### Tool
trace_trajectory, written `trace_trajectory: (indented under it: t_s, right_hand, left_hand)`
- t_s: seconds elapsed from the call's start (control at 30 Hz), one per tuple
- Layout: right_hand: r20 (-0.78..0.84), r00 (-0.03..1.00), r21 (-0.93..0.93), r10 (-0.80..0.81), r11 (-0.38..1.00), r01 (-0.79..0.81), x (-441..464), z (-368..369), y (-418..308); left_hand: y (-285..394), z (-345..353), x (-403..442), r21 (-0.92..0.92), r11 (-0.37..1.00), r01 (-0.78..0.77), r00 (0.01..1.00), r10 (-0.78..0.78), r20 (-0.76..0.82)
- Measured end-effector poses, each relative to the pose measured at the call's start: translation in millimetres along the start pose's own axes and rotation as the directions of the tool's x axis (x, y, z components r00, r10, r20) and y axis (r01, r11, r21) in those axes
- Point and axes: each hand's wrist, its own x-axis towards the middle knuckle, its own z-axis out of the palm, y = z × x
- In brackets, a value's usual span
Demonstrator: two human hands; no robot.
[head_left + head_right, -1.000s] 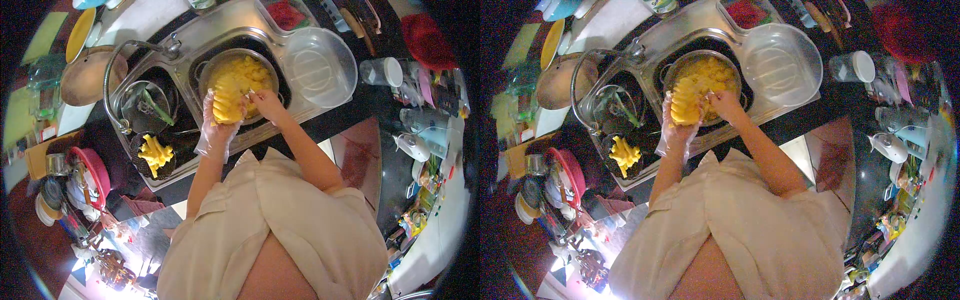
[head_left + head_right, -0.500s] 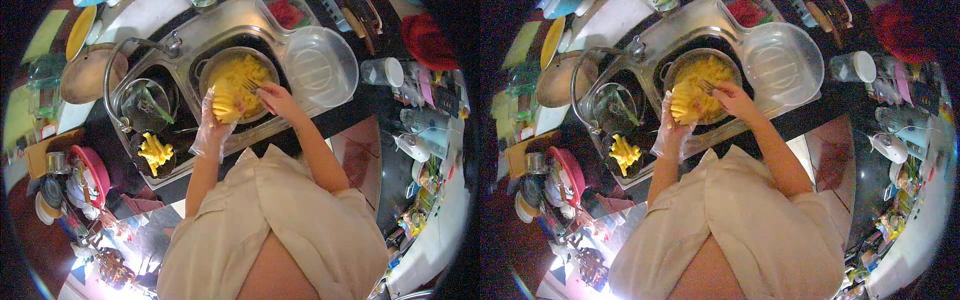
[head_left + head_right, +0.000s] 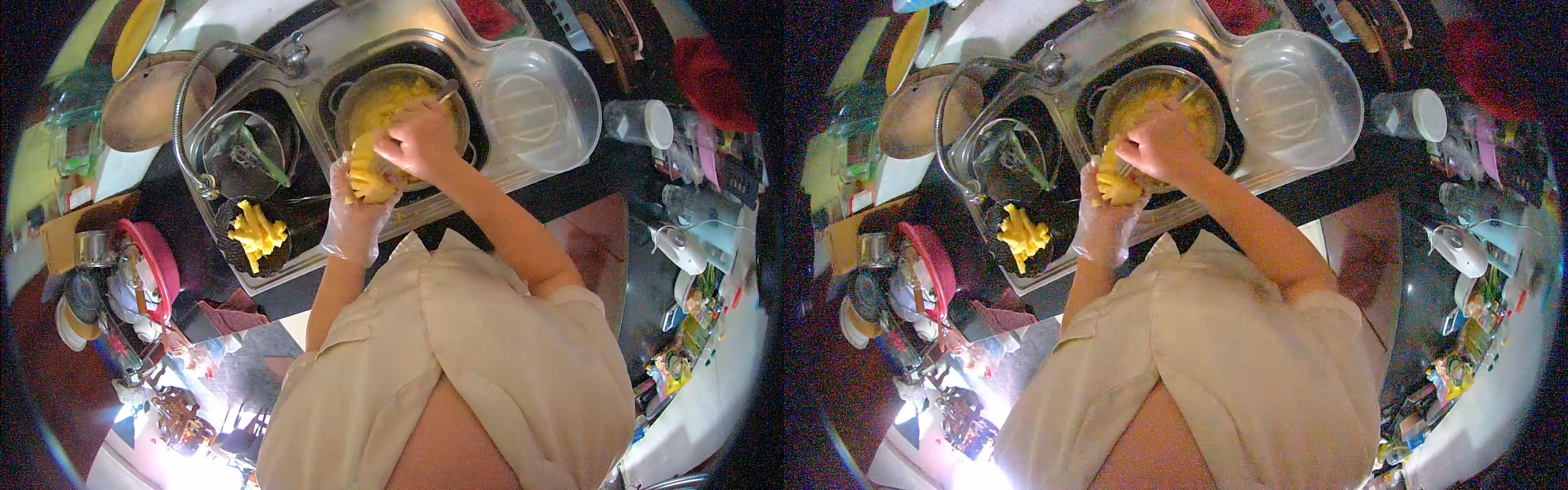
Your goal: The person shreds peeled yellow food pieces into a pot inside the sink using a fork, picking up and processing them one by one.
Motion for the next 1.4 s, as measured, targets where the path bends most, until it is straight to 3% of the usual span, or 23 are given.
trace_trajectory:
  t_s: [0.03, 0.1, 0.2, 0.27, 0.3, 0.37, 0.43, 0.47, 0.5, 0.57, 0.63, 0.67, 0.73, 0.77, 0.8, 0.87, 0.9, 0.97, 1.07, 1.2, 1.27, 1.33, 1.4]
  right_hand:
    - [-0.091, 0.992, 0.012, -0.084, 0.996, 0.085, 0.2, 1.9, -2.1]
    - [-0.075, 0.992, 0.014, -0.103, 0.994, 0.104, 0.3, 10.8, 9.7]
    - [-0.079, 0.991, 0.007, -0.104, 0.994, 0.105, -0.5, 18.0, 30.1]
    - [-0.099, 0.990, -0.003, -0.096, 0.995, 0.096, 0.2, 16.4, 34.9]
    - [-0.039, 0.996, -0.009, -0.076, 0.997, 0.076, 4.8, 3.3, 21.5]
    - [0.030, 0.999, -0.006, -0.032, 0.999, 0.032, -1.7, 2.0, 6.5]
    - [-0.048, 0.997, 0.120, -0.067, 0.990, 0.072, -6.6, 18.7, 5.7]
    - [-0.047, 0.996, 0.119, -0.076, 0.990, 0.081, -7.9, 24.3, 14.7]
    - [-0.036, 0.996, 0.071, -0.085, 0.994, 0.087, -6.5, 26.1, 19.9]
    - [-0.028, 0.995, 0.015, -0.099, 0.995, 0.099, -8.3, 25.4, 30.7]
    - [0.142, 0.990, -0.031, 0.028, 0.999, -0.024, -0.5, 4.9, 21.0]
    - [0.138, 0.990, -0.032, 0.023, 0.999, -0.018, -0.4, 9.7, 18.7]
    - [0.019, 1.000, 0.126, -0.024, 0.992, 0.022, -14.3, 26.9, 6.5]
    - [0.022, 1.000, 0.137, -0.018, 0.990, 0.015, -12.9, 29.9, 14.6]
    - [0.021, 0.999, 0.138, -0.025, 0.990, 0.021, -9.7, 33.7, 29.2]
    - [-0.060, 0.985, -0.062, -0.164, 0.985, 0.160, -10.6, 38.2, 52.8]
    - [-0.067, 0.983, -0.067, -0.171, 0.984, 0.166, -5.5, 32.8, 54.8]
    - [-0.009, 1.000, -0.083, -0.026, 0.996, 0.025, -2.1, 18.2, 42.9]
    - [-0.133, 0.980, 0.040, -0.148, 0.987, 0.154, -6.4, 24.9, 6.4]
    - [-0.113, 0.986, -0.108, -0.121, 0.988, 0.109, -11.1, 43.7, 43.4]
    - [-0.069, 0.996, -0.146, -0.056, 0.988, 0.046, -0.8, 33.7, 52.8]
    - [-0.044, 0.997, -0.071, -0.059, 0.996, 0.056, -4.4, 27.1, 19.0]
    - [-0.036, 0.997, -0.009, -0.064, 0.998, 0.064, -7.9, 30.0, 14.2]
  left_hand:
    - [-3.8, 10.5, -8.2, -0.010, 1.000, 0.014, 0.999, -0.015, -0.048]
    - [-5.3, 13.0, -10.1, -0.020, 0.999, 0.027, 0.995, -0.028, -0.091]
    - [-2.4, -4.7, -3.2, -0.002, 1.000, 0.029, 0.999, -0.029, -0.030]
    - [-0.2, -10.3, 0.4, -0.154, 0.985, 0.073, 0.994, -0.058, 0.096]
    - [-1.2, -4.6, 4.0, -0.165, 0.984, 0.062, 0.994, -0.046, 0.099]
    - [-6.0, 4.8, 2.2, -0.049, 0.998, -0.039, 0.997, 0.035, -0.074]
    - [-5.5, -0.1, 3.7, -0.084, 0.996, 0.008, 0.998, -0.013, -0.065]
    - [-6.4, -2.6, 5.3, -0.131, 0.991, 0.041, 0.997, -0.048, -0.055]
    - [-6.9, -2.4, 3.5, -0.063, 0.998, 0.026, 0.999, -0.024, 0.037]
    - [-5.3, 0.1, 0.7, -0.061, 0.998, 0.019, 0.999, -0.021, -0.035]
    - [-10.1, -1.6, -2.6, -0.054, 0.998, 0.018, 0.994, -0.024, -0.110]
    - [-19.4, -7.4, -0.3, 0.324, 0.908, -0.267, 0.962, 0.269, 0.039]
    - [-22.8, -10.6, -8.2, 0.610, 0.611, -0.505, 0.856, 0.446, 0.262]
    - [-17.1, -8.0, -4.6, 0.321, 0.903, -0.285, 0.959, 0.267, 0.098]
    - [-11.8, -5.5, -2.7, -0.050, 0.999, -0.018, 1.000, 0.019, 0.012]
    - [-8.7, -10.1, -2.5, -0.064, 0.997, 0.040, 0.997, -0.043, -0.057]
    - [-11.5, -10.7, -6.0, 0.088, 0.995, -0.048, 0.997, 0.042, 0.065]
    - [-12.5, -15.2, -7.4, 0.226, 0.962, -0.150, 0.977, 0.110, 0.182]
    - [-11.6, -19.3, 3.0, 0.108, 0.987, -0.122, 0.991, 0.117, 0.058]
    - [-7.4, -21.7, -6.5, 0.028, 0.999, -0.018, 0.974, 0.012, 0.227]
    - [-5.8, -14.8, -1.2, -0.149, 0.979, 0.138, 0.988, -0.127, 0.084]
    - [-14.3, -9.1, -7.9, -0.120, 0.991, 0.057, 0.998, -0.055, 0.021]
    - [-16.7, 6.1, -14.1, 0.093, 0.990, -0.103, 0.994, 0.106, -0.027]
